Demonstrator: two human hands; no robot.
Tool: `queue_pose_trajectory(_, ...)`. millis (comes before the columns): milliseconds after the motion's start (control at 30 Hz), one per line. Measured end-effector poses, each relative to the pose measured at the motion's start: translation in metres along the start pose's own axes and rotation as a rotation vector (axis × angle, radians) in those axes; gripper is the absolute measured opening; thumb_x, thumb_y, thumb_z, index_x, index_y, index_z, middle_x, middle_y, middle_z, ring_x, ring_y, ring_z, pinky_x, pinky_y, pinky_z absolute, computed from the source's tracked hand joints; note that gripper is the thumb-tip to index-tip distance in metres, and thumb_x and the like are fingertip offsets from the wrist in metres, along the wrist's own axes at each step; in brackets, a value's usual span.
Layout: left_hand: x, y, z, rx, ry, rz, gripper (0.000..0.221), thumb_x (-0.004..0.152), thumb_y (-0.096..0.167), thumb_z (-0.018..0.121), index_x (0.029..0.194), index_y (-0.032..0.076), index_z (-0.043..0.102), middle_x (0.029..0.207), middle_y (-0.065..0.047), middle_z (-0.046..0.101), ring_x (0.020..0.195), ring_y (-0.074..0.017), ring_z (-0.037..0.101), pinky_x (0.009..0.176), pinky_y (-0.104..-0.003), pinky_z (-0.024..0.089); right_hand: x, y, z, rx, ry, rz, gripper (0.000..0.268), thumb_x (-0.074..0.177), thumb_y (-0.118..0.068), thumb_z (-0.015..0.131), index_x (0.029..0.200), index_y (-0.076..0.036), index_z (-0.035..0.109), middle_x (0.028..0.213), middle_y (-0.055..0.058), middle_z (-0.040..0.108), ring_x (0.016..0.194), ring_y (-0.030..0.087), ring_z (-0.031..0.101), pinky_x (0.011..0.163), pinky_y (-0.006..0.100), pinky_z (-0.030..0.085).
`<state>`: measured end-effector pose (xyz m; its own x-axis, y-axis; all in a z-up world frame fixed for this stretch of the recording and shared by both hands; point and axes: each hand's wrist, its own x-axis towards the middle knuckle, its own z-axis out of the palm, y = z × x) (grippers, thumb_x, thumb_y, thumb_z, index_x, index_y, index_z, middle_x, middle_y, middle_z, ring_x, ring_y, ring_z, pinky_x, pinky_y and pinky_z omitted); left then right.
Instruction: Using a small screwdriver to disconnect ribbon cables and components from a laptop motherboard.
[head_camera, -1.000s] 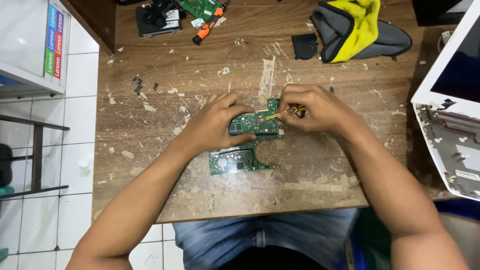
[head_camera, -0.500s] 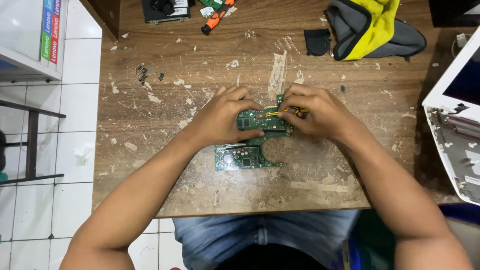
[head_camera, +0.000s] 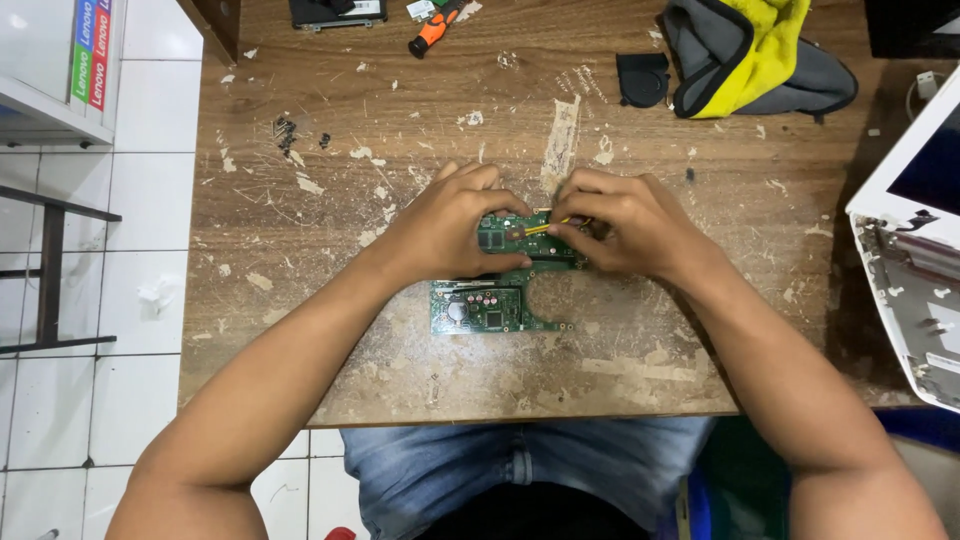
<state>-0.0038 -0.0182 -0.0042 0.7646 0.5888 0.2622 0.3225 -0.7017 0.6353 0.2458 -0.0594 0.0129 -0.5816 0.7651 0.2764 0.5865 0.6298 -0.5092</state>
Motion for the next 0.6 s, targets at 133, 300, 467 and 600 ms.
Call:
queue_pose_trajectory(133,0.000,0.004,-0.006,0.010,-0.037,-0.032,0.046,0.072,0.037,0.092,0.104,0.008,0.077,0.082,-0.003,0.059,0.084,-0.0215,0.057,0.081,-0.035,0.039,0.003,-0.003,-0.002,0.032,-0.021,0.004,0.005,0.085,-0.007,0.076,0.090,-0.005,0.075,0.088,0.007,0.071,0.051,0.016,0.063,0.037,0.024,0.047)
queue_pose_trajectory(300,0.000,0.001,-0.001,0.019,-0.026,-0.016,0.047,0.071,0.038,0.092,0.104,0.009,0.076,0.082,-0.003,0.058,0.085,-0.0218,0.058,0.081,-0.035,0.039,0.001,-0.001,0.001,0.087,-0.061,0.037,0.004,0.086,-0.006,0.074,0.088,-0.002,0.074,0.088,0.009,0.071,0.051,0.019,0.064,0.036,0.024,0.047)
queue_pose_trajectory(467,0.002,0.013,-0.010,0.008,-0.045,-0.043,0.048,0.071,0.037,0.092,0.106,0.006,0.076,0.081,-0.004,0.058,0.084,-0.0213,0.056,0.081,-0.035,0.040,0.000,0.002,0.004,0.046,-0.037,0.032,0.003,0.085,-0.008,0.075,0.087,-0.006,0.075,0.088,0.006,0.071,0.049,0.016,0.063,0.035,0.023,0.045)
queue_pose_trajectory(600,0.003,0.004,-0.006,0.031,-0.059,-0.042,0.048,0.073,0.036,0.090,0.107,0.006,0.076,0.082,-0.004,0.058,0.084,-0.0211,0.056,0.080,-0.035,0.039,-0.003,0.009,0.005,0.096,-0.059,0.033,0.004,0.085,-0.008,0.074,0.086,-0.004,0.074,0.087,0.008,0.071,0.051,0.017,0.063,0.036,0.024,0.047)
